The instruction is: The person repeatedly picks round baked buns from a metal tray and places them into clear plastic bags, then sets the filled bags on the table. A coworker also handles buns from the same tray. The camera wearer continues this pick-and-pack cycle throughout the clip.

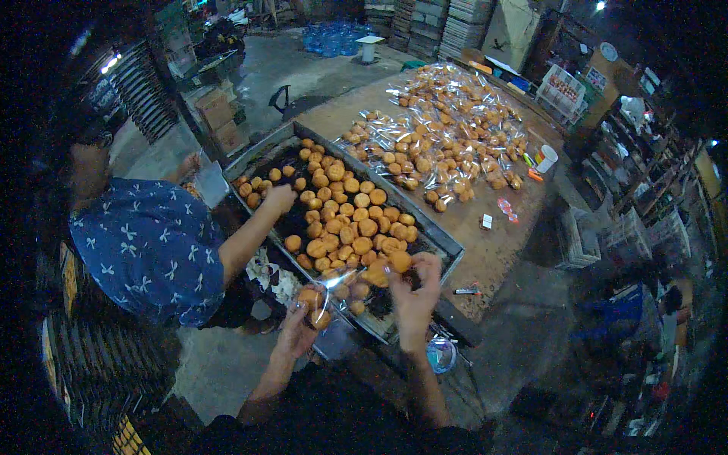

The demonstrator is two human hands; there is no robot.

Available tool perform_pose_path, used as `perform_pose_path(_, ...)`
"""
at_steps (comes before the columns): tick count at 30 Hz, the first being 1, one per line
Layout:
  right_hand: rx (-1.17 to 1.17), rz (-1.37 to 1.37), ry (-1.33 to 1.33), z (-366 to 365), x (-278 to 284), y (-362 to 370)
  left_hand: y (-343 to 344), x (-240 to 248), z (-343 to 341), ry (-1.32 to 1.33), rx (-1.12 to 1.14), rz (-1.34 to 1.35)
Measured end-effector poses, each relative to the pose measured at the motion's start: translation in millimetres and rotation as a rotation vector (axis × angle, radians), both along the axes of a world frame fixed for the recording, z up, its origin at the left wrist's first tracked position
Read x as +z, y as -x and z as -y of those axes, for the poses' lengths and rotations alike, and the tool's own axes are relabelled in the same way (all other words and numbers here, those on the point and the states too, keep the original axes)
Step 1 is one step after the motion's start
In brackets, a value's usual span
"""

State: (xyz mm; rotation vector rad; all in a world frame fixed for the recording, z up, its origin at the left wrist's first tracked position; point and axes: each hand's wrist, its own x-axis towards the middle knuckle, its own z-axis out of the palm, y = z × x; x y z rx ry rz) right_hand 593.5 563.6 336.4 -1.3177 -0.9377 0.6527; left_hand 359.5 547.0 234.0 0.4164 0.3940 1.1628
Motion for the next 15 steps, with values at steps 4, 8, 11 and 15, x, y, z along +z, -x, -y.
perform_pose_path(4,0.072,0.060,0.034,2,-2,10,-3,-2,-1,0.039,0.032,-0.102)
perform_pose_path(8,0.028,-0.062,0.072,3,4,4,-3,-2,-2,0.095,0.057,-0.166)
perform_pose_path(11,0.132,-0.064,0.076,1,6,-2,-5,3,-3,0.054,0.022,-0.151)
perform_pose_path(15,0.371,0.015,0.144,1,6,0,-9,13,-6,0.014,0.014,-0.090)
